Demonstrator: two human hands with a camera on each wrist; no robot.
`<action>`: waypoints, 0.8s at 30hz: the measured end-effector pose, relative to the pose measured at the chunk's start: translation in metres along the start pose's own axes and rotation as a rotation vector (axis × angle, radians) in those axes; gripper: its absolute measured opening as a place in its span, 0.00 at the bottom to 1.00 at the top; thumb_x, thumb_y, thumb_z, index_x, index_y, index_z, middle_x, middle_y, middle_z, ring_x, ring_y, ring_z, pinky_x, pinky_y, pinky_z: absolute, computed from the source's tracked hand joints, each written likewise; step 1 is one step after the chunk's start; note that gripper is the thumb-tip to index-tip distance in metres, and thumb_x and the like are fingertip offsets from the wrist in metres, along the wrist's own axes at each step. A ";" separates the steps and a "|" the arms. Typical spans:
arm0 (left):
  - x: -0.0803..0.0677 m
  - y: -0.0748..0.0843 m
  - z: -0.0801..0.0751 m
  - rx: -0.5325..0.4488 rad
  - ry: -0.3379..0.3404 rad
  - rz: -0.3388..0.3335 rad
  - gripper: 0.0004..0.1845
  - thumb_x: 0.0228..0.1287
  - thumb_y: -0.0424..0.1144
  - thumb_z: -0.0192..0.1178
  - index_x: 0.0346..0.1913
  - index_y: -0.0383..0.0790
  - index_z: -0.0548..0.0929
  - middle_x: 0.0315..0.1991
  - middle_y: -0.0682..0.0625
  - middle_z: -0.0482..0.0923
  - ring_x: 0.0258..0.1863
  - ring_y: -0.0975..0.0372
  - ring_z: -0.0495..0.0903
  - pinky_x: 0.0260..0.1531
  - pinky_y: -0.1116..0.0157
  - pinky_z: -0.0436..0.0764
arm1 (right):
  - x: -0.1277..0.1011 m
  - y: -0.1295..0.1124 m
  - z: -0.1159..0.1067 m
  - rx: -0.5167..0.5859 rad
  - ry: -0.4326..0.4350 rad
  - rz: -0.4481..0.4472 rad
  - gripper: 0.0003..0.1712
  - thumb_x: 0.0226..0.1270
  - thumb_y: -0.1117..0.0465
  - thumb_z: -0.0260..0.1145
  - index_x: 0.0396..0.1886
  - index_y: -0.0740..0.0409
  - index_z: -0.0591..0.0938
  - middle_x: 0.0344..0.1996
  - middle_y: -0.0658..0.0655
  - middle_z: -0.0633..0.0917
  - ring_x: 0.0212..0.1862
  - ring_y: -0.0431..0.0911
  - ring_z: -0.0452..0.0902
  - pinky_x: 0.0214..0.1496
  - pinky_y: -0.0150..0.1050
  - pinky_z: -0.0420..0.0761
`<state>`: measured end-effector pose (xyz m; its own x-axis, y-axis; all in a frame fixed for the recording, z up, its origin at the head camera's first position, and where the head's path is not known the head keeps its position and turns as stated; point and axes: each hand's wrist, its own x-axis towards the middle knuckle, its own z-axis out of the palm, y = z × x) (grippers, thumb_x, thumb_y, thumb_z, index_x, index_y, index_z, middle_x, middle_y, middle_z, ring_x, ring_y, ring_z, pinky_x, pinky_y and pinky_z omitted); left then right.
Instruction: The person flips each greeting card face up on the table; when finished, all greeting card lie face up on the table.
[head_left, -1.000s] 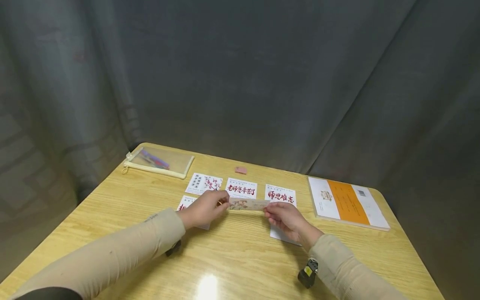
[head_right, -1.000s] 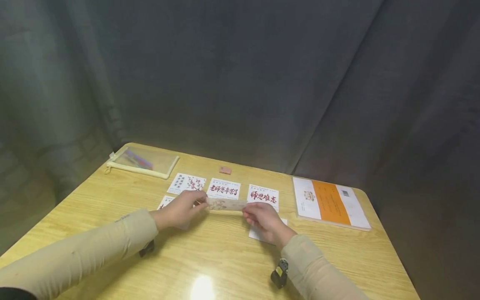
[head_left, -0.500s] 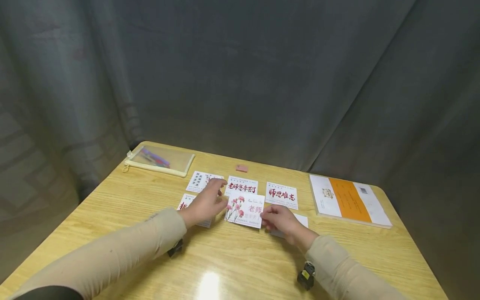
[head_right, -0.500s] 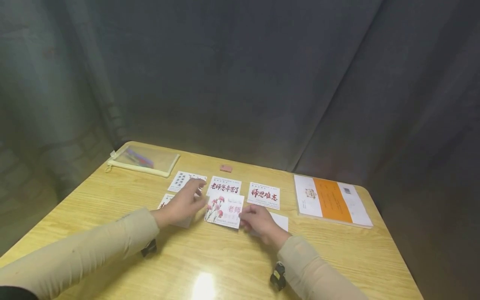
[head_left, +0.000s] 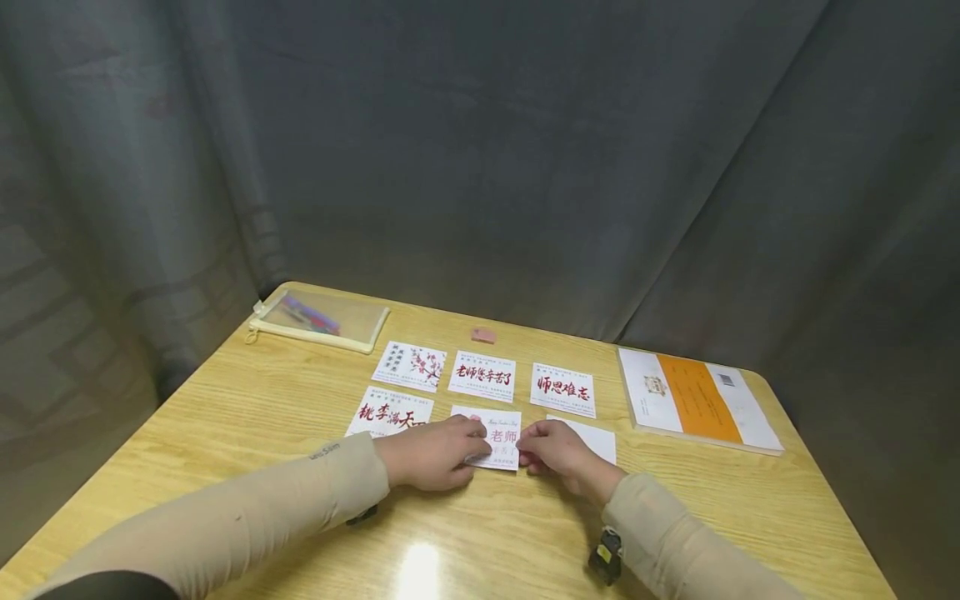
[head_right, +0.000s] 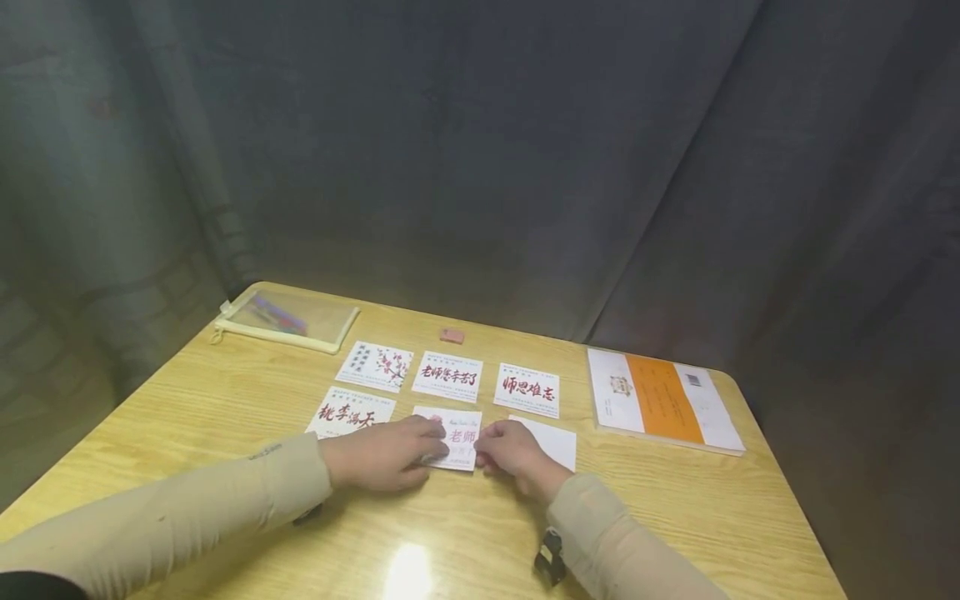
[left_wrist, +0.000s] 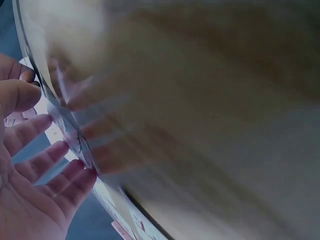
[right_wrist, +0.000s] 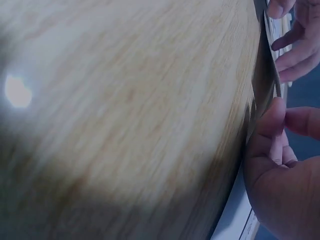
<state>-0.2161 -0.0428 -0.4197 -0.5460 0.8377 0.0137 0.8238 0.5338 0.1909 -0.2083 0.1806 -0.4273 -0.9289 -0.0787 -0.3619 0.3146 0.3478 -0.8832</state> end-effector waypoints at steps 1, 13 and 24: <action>0.000 0.000 0.000 0.005 -0.006 0.000 0.20 0.67 0.42 0.56 0.59 0.43 0.78 0.60 0.48 0.72 0.61 0.57 0.70 0.64 0.62 0.67 | 0.000 0.000 -0.001 -0.010 -0.007 -0.002 0.04 0.65 0.71 0.60 0.36 0.70 0.77 0.24 0.56 0.80 0.26 0.41 0.76 0.27 0.31 0.79; 0.005 0.003 -0.004 0.075 -0.040 -0.013 0.15 0.65 0.45 0.58 0.52 0.45 0.82 0.53 0.51 0.76 0.53 0.60 0.74 0.57 0.65 0.73 | -0.015 -0.014 -0.045 -0.134 0.005 -0.045 0.13 0.70 0.65 0.57 0.45 0.72 0.78 0.33 0.59 0.83 0.32 0.44 0.79 0.35 0.38 0.81; 0.023 0.010 -0.007 0.102 0.044 0.017 0.19 0.68 0.45 0.55 0.58 0.44 0.79 0.57 0.48 0.75 0.56 0.57 0.73 0.60 0.63 0.71 | -0.031 0.004 -0.109 -0.166 0.098 -0.024 0.18 0.71 0.64 0.57 0.51 0.78 0.73 0.38 0.60 0.81 0.38 0.46 0.77 0.42 0.42 0.80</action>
<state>-0.2217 -0.0186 -0.4102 -0.5364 0.8418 0.0594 0.8428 0.5308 0.0893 -0.1996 0.2863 -0.3876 -0.9528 -0.0003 -0.3037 0.2634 0.4971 -0.8268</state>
